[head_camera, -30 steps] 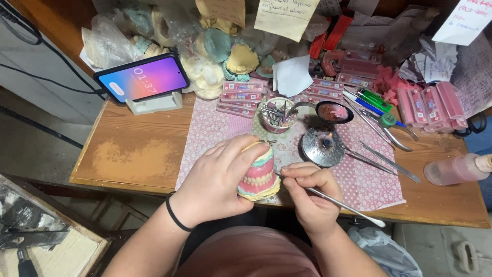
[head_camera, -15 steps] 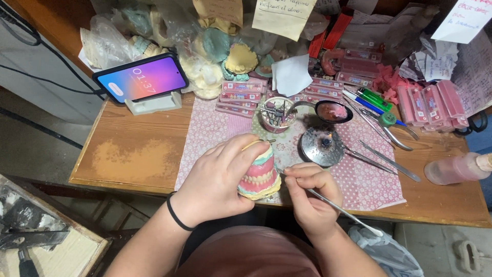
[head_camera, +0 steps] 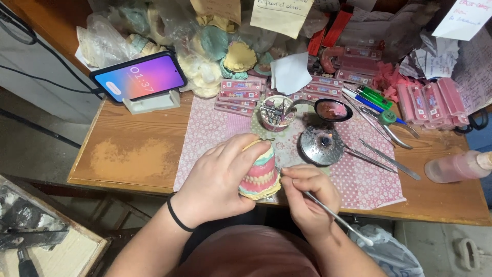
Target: Refining and polishing a dental wax model using a hand-held carving tool.
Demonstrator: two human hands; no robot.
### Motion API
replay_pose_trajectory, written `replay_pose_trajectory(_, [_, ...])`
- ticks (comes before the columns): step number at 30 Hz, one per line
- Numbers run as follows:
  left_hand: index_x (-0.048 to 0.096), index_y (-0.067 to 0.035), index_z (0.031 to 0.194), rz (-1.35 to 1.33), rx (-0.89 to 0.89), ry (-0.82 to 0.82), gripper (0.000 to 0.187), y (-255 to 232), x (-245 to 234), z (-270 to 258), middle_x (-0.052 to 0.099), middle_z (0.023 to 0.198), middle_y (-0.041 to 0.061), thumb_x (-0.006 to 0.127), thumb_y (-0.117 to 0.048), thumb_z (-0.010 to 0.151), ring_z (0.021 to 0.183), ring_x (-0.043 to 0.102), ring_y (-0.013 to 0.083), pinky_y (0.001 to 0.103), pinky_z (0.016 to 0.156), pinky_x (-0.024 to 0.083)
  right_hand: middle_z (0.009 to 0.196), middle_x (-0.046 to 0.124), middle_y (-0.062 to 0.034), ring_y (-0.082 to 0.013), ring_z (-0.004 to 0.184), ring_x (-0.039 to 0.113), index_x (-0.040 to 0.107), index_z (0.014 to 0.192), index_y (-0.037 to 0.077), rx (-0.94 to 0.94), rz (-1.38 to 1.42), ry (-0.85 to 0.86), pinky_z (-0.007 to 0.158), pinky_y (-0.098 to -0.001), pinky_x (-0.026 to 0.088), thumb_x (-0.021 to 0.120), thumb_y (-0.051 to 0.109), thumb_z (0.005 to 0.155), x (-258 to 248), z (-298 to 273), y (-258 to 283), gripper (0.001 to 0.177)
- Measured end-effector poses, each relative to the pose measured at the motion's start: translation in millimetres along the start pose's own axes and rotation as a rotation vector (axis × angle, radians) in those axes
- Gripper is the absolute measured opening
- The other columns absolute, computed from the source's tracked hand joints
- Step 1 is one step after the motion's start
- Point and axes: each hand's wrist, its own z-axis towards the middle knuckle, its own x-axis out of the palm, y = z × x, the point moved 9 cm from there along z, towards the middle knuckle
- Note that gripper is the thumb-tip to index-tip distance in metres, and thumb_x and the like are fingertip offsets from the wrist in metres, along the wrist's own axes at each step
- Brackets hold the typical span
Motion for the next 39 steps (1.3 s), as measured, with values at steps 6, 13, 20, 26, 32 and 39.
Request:
replay_pose_trajectory(6, [0.047,-0.008,0.144,-0.002,-0.018,0.000,0.096,2,-1,-2,0.054,0.143,0.017,0.081,-0.018,0.055,0.127,0.062,0.0372,0.045,0.095,0.055,0.096,0.071,-0.0201,-0.0296,0.093,0.075,0.054,0.091,0.005,0.016,0.001,-0.028,0.089,-0.0402,0.065,0.068,-0.010,0.091,-8,-4,-8,0.020])
replay_pose_trajectory(13, [0.047,-0.009,0.143,0.002,-0.010,0.001,0.092,1,1,-1,0.055,0.142,0.016,0.082,-0.019,0.058,0.127,0.061,0.0367,0.045,0.094,0.055,0.101,0.075,-0.0210,-0.0294,0.095,0.078,0.054,0.092,0.008,-0.007,0.070,0.074,0.090,-0.0420,0.067,0.072,-0.003,0.091,0,1,0,0.021])
replay_pose_trajectory(20, [0.045,-0.011,0.147,-0.016,-0.043,0.014,0.100,11,4,-7,0.053,0.146,0.016,0.083,-0.021,0.055,0.130,0.061,0.0372,0.047,0.097,0.055,0.094,0.072,-0.0209,-0.0291,0.094,0.076,0.053,0.089,0.004,0.166,0.017,-0.024,0.089,-0.0358,0.063,0.070,-0.008,0.090,-24,-5,-31,0.021])
replay_pose_trajectory(26, [0.047,-0.009,0.142,-0.137,-0.124,-0.010,0.095,34,2,-6,0.055,0.145,0.016,0.086,-0.030,0.058,0.132,0.060,0.0366,0.048,0.097,0.055,0.100,0.074,-0.0139,-0.0201,0.096,0.071,0.064,0.086,0.007,0.454,-0.061,0.048,0.093,-0.0312,0.057,0.077,0.003,0.088,-43,-7,-61,0.014])
replay_pose_trajectory(32, [0.047,-0.007,0.139,-0.211,-0.190,-0.124,0.090,52,-2,-5,0.057,0.141,0.017,0.082,-0.024,0.058,0.129,0.061,0.0368,0.045,0.105,0.051,0.097,0.077,-0.0133,-0.0196,0.092,0.073,0.060,0.090,0.006,0.561,-0.064,0.097,0.086,-0.0307,0.059,0.075,0.006,0.090,-47,-12,-66,0.014])
replay_pose_trajectory(39, [0.047,-0.005,0.139,-0.154,-0.190,-0.243,0.090,62,-3,-11,0.059,0.136,0.017,0.086,-0.029,0.062,0.127,0.062,0.0371,0.045,0.108,0.049,0.094,0.081,-0.0174,-0.0225,0.091,0.081,0.061,0.083,0.004,0.618,-0.030,0.147,0.083,-0.0327,0.066,0.080,0.002,0.083,-33,-16,-65,0.019])
